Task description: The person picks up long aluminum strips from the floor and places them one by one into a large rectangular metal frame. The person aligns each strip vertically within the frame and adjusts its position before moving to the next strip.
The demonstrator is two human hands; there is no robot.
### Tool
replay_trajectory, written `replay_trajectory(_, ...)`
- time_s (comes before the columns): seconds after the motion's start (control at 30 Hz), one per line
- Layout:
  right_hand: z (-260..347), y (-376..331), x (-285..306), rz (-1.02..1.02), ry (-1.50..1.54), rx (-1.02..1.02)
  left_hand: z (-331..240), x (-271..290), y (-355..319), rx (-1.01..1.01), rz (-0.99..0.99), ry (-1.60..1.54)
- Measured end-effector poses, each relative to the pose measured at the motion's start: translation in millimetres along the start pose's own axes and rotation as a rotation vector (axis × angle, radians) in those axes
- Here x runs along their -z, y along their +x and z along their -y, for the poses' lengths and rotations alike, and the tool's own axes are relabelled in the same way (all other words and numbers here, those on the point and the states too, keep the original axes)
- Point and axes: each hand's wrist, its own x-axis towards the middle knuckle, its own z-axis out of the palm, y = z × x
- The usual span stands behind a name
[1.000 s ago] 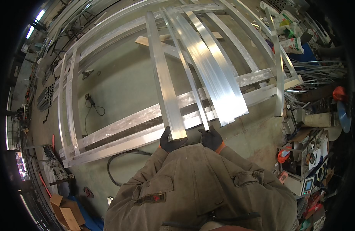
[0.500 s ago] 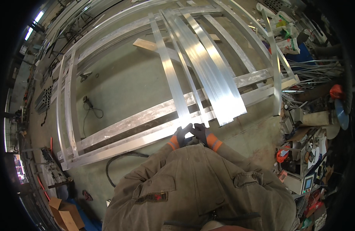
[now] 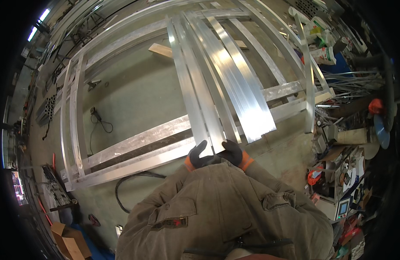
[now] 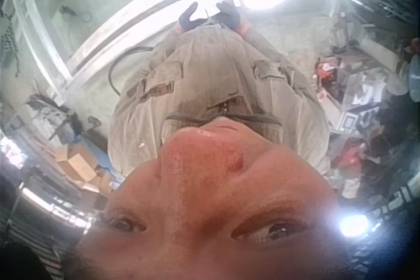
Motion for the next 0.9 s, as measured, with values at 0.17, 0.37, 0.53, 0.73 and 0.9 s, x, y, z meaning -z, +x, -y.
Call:
replay_trajectory(0.17, 23.7, 2.7, 12.2, 0.069, 1.006, -0.386, -12.6, 10.0, -18.2, -0.024, 0.166, -0.635)
replay_trajectory(0.37, 51.7, 1.7, -11.6, 0.291, 1.413, -0.243, -11.6, 12.5, -25.5, -0.104, 0.148, -0.772)
replay_trajectory(0.53, 95.5, -1.8, -36.0, 0.195, 0.267, -0.294, -7.8, 16.6, -21.4, -0.108, 0.177, -0.760)
replay_trajectory(0.73, 149.8, 2.1, -50.1, 0.104, 0.571, -0.855, -11.1, 2.3, -9.5, 0.084, 0.034, -0.619)
replay_trajectory(0.9, 111.2, 19.0, -57.0, -0.091, 0.043, -0.559, -26.3, -18.9, -11.9, 0.095, -0.284, -0.027)
